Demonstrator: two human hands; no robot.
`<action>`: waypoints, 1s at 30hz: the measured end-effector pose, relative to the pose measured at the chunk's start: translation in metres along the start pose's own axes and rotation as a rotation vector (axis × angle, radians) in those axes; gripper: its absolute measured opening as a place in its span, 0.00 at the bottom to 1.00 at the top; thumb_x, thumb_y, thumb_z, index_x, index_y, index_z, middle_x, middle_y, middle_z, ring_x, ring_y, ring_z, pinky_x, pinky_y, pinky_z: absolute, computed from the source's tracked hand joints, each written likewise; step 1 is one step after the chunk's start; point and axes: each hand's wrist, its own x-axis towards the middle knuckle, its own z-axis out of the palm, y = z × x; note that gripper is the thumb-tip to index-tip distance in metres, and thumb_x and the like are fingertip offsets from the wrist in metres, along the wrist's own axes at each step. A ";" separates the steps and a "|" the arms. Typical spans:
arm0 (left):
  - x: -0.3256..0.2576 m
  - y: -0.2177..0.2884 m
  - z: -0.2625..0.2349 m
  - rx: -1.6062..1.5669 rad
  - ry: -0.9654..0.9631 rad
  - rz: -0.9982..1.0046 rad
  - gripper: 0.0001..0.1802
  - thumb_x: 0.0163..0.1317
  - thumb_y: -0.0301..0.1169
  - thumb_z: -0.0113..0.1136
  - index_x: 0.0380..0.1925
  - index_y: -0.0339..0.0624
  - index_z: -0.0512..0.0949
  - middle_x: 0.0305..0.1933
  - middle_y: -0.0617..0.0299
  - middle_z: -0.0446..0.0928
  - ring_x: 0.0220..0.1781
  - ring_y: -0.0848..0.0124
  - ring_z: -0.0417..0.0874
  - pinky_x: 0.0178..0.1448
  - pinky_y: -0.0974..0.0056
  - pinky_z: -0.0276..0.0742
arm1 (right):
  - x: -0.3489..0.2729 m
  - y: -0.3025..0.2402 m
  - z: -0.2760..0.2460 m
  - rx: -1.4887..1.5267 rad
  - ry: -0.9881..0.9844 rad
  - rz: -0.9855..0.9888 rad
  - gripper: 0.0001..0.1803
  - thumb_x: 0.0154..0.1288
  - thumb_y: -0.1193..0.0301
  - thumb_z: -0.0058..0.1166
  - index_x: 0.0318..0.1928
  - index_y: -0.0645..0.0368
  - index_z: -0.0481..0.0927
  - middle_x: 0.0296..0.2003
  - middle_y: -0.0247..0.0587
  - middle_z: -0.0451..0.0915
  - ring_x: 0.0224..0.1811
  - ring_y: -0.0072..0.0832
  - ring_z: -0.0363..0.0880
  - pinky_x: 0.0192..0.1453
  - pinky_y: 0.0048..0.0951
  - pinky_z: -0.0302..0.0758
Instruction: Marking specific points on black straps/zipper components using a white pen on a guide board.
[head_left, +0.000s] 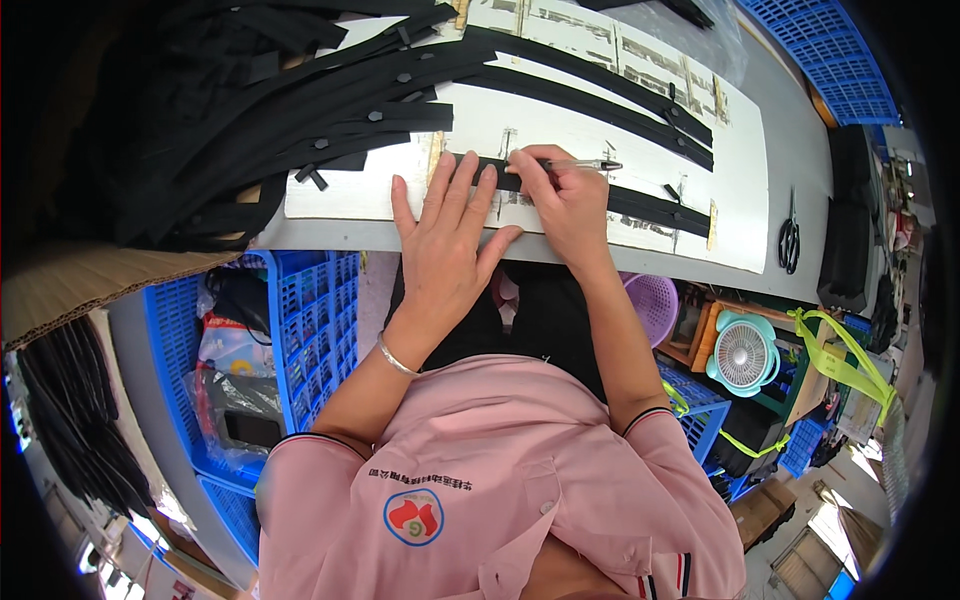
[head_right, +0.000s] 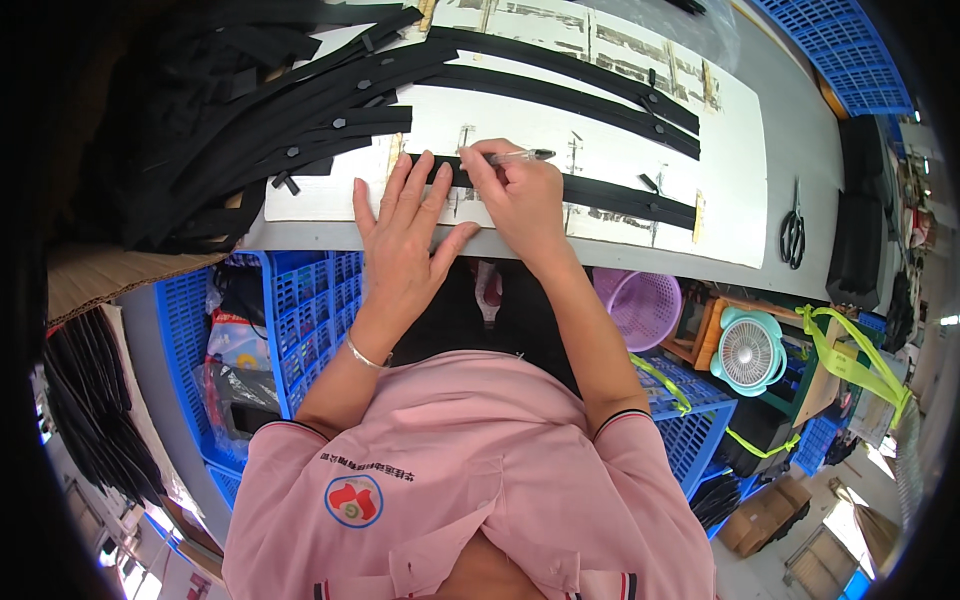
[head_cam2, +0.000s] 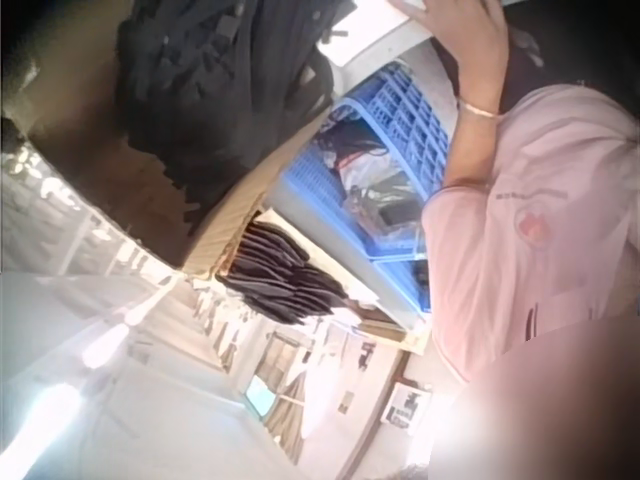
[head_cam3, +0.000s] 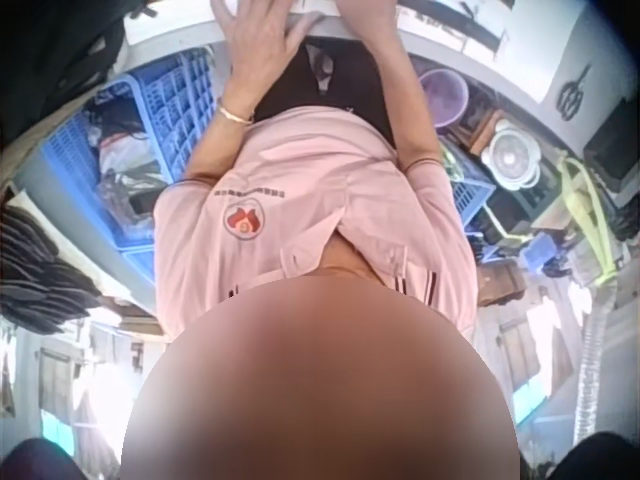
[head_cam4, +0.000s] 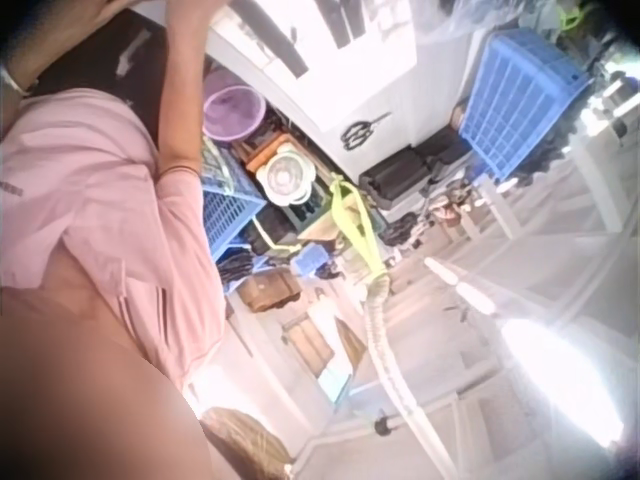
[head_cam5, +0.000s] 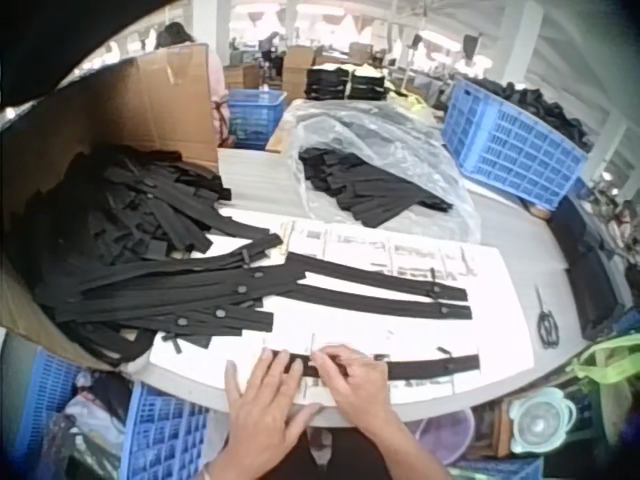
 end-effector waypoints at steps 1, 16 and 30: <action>0.000 0.000 0.001 -0.001 0.020 0.007 0.35 0.66 0.47 0.67 0.69 0.42 0.74 0.75 0.54 0.70 0.80 0.55 0.65 0.82 0.33 0.38 | -0.001 0.002 -0.004 0.011 -0.069 -0.007 0.11 0.73 0.69 0.62 0.43 0.65 0.89 0.25 0.36 0.85 0.27 0.15 0.80 0.32 0.19 0.74; -0.001 0.001 0.004 0.010 0.041 0.020 0.36 0.63 0.47 0.70 0.69 0.44 0.76 0.74 0.54 0.72 0.80 0.56 0.65 0.82 0.34 0.37 | -0.007 0.007 -0.018 0.202 -0.165 -0.024 0.09 0.72 0.71 0.60 0.38 0.65 0.88 0.28 0.34 0.87 0.26 0.13 0.77 0.30 0.19 0.73; 0.011 0.024 -0.002 -0.054 -0.011 0.034 0.41 0.62 0.48 0.72 0.72 0.43 0.72 0.78 0.53 0.68 0.82 0.54 0.61 0.83 0.34 0.33 | -0.020 0.044 -0.082 0.006 0.231 0.077 0.10 0.74 0.70 0.62 0.39 0.66 0.88 0.25 0.32 0.84 0.24 0.12 0.74 0.28 0.18 0.67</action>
